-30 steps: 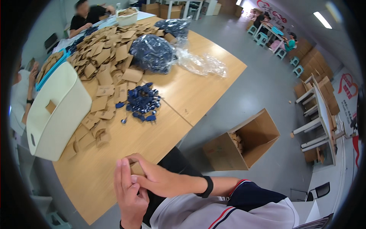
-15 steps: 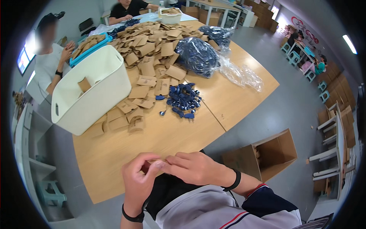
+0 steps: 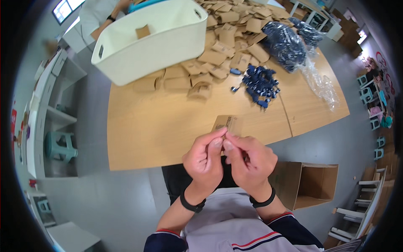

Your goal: Assembling electronic earphones into cardboard sleeves and organizing them into containers within a factory setting.

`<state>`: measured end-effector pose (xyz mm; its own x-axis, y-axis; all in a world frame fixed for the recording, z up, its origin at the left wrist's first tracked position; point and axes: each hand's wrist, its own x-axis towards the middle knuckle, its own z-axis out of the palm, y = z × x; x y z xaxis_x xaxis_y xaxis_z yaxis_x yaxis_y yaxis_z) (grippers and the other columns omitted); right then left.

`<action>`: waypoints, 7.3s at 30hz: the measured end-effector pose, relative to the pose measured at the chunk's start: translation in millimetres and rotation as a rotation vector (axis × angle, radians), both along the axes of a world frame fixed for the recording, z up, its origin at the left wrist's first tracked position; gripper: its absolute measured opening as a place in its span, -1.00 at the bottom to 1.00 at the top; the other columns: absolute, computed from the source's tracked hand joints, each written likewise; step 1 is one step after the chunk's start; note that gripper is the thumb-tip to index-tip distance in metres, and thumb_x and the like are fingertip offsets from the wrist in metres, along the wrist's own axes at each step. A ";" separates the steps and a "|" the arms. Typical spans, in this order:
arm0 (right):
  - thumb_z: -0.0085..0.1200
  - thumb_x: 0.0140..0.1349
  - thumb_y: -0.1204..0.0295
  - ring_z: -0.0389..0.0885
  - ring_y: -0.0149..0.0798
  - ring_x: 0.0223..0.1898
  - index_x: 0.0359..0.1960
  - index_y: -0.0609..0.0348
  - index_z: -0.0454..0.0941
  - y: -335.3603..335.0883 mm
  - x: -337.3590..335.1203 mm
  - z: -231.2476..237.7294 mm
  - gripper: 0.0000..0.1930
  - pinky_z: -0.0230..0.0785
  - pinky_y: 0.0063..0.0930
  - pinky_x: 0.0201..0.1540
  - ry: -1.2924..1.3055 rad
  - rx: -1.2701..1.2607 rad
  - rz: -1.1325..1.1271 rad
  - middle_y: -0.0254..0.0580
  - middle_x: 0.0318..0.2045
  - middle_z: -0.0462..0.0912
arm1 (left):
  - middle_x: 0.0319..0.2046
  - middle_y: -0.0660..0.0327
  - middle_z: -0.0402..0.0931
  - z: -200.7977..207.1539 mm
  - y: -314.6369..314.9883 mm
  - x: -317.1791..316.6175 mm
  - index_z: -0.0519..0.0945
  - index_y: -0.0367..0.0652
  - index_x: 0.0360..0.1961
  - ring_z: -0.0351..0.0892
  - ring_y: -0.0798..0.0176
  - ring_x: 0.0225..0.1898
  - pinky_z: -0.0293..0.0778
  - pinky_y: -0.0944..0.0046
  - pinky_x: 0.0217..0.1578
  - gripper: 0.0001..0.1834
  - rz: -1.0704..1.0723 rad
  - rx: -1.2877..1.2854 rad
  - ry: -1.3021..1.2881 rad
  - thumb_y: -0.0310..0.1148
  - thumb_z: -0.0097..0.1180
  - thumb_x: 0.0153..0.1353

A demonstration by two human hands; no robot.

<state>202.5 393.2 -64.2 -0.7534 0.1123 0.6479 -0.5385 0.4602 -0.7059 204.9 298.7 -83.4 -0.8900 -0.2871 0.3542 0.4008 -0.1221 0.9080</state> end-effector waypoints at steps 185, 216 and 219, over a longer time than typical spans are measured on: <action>0.14 0.19 0.68 0.59 -0.43 -0.56 -0.17 0.35 0.55 29.9 15.8 -3.2 -0.83 0.41 -0.64 -0.54 -0.174 -0.266 0.174 -0.07 -0.49 0.64 | -0.22 0.01 0.65 16.6 -11.0 7.8 0.40 -0.31 0.19 0.64 0.18 -0.40 0.54 0.32 -0.34 -0.54 -0.290 -0.529 -0.103 -0.26 0.02 0.35; 0.03 0.33 0.34 0.34 -0.54 -0.53 -0.10 0.25 0.48 36.9 10.9 16.6 -0.76 0.11 -0.71 -0.66 -1.015 -0.728 0.946 -0.29 -0.47 0.48 | 0.05 0.04 0.52 54.5 -70.7 -34.8 0.63 -0.16 -0.46 0.30 0.08 0.08 0.18 0.05 0.13 -0.87 -0.628 -0.717 0.229 -0.34 0.21 0.11; 0.10 0.30 0.37 0.38 -0.53 -0.52 -0.15 0.26 0.50 36.8 11.0 21.4 -0.78 0.22 -0.66 -0.57 -1.057 -0.686 0.956 -0.33 -0.47 0.50 | 0.06 0.05 0.50 52.5 -70.6 -32.6 0.62 -0.15 -0.50 0.25 0.07 0.11 0.11 0.07 0.16 -0.82 -0.633 -0.744 0.193 -0.30 0.18 0.16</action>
